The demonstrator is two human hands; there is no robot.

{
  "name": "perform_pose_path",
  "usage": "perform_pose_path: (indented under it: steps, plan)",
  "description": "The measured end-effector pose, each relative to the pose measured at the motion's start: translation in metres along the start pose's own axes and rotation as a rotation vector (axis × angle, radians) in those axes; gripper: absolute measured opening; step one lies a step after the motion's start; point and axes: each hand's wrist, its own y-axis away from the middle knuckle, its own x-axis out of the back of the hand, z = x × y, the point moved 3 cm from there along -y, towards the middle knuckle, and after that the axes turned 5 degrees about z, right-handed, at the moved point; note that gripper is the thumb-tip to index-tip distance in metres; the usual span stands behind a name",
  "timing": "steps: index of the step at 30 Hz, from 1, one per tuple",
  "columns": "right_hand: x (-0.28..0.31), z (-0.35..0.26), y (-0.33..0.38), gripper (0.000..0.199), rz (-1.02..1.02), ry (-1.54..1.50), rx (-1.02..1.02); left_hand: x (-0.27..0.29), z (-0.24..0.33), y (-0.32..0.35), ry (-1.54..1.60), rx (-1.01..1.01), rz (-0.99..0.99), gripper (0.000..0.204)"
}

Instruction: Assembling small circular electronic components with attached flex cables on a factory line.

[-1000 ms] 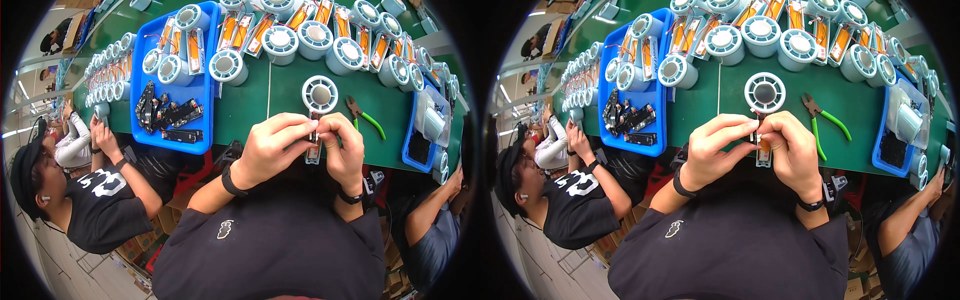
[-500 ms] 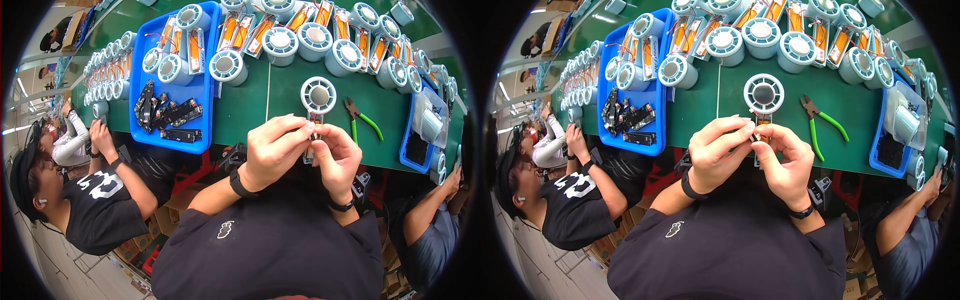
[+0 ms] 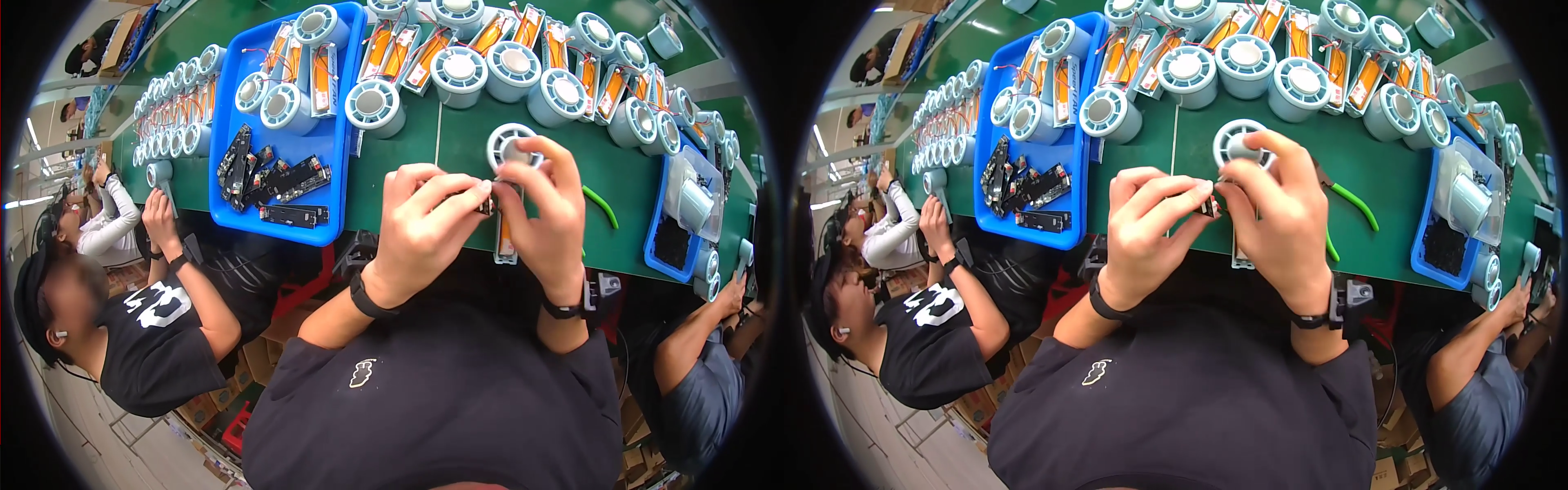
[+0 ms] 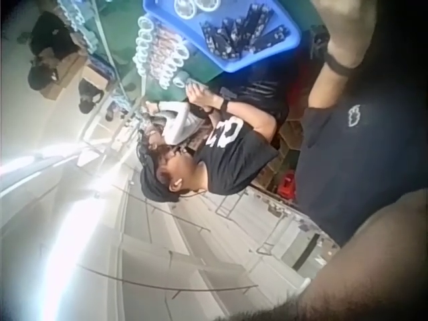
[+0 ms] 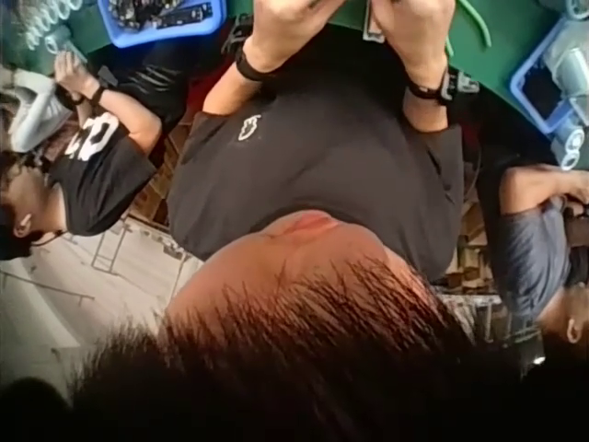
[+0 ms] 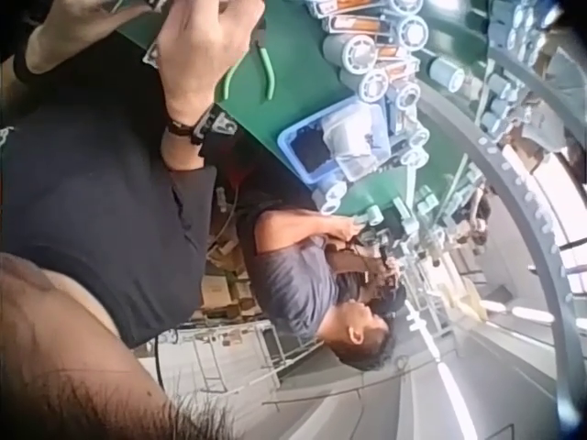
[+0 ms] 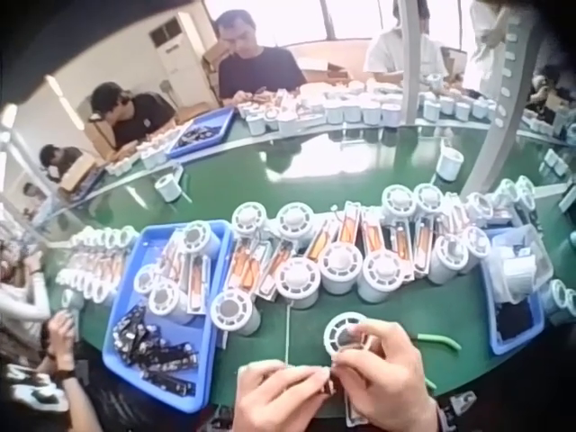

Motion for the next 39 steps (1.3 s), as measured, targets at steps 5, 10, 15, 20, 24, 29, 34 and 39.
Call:
perform_pose_path:
  steps: [5,10,15,20,24,29,34,39]
  plan:
    - [-0.008,0.013,0.015,0.024,0.05,-0.053,0.217,-0.002,-0.009,-0.006,0.186,0.0,-0.025,0.042]
    - [-0.005,0.022,0.041,0.027,0.175,-0.101,0.111,-0.014,-0.003,-0.004,0.559,0.239,-0.177,0.039]
    - [0.005,0.017,0.029,0.027,0.106,-0.018,0.123,-0.018,-0.001,-0.005,0.661,0.255,-0.229,0.038]
    - [-0.005,0.02,0.026,0.026,0.078,-0.152,0.157,-0.018,-0.007,0.0,0.584,0.161,-0.171,0.038]
    - [-0.004,0.025,0.027,0.024,0.084,-0.106,0.167,-0.021,-0.006,-0.004,0.548,0.142,-0.193,0.037]
    - [-0.004,0.025,0.028,0.021,0.132,-0.126,0.143,-0.023,-0.004,-0.005,0.6,0.228,-0.188,0.035]
    - [-0.005,0.03,0.027,0.017,0.147,-0.135,0.139,-0.028,-0.004,-0.007,0.644,0.318,-0.187,0.029]
    - [-0.002,0.021,0.022,0.015,0.1,-0.025,0.247,-0.03,-0.011,0.003,0.704,0.4,-0.195,0.028]
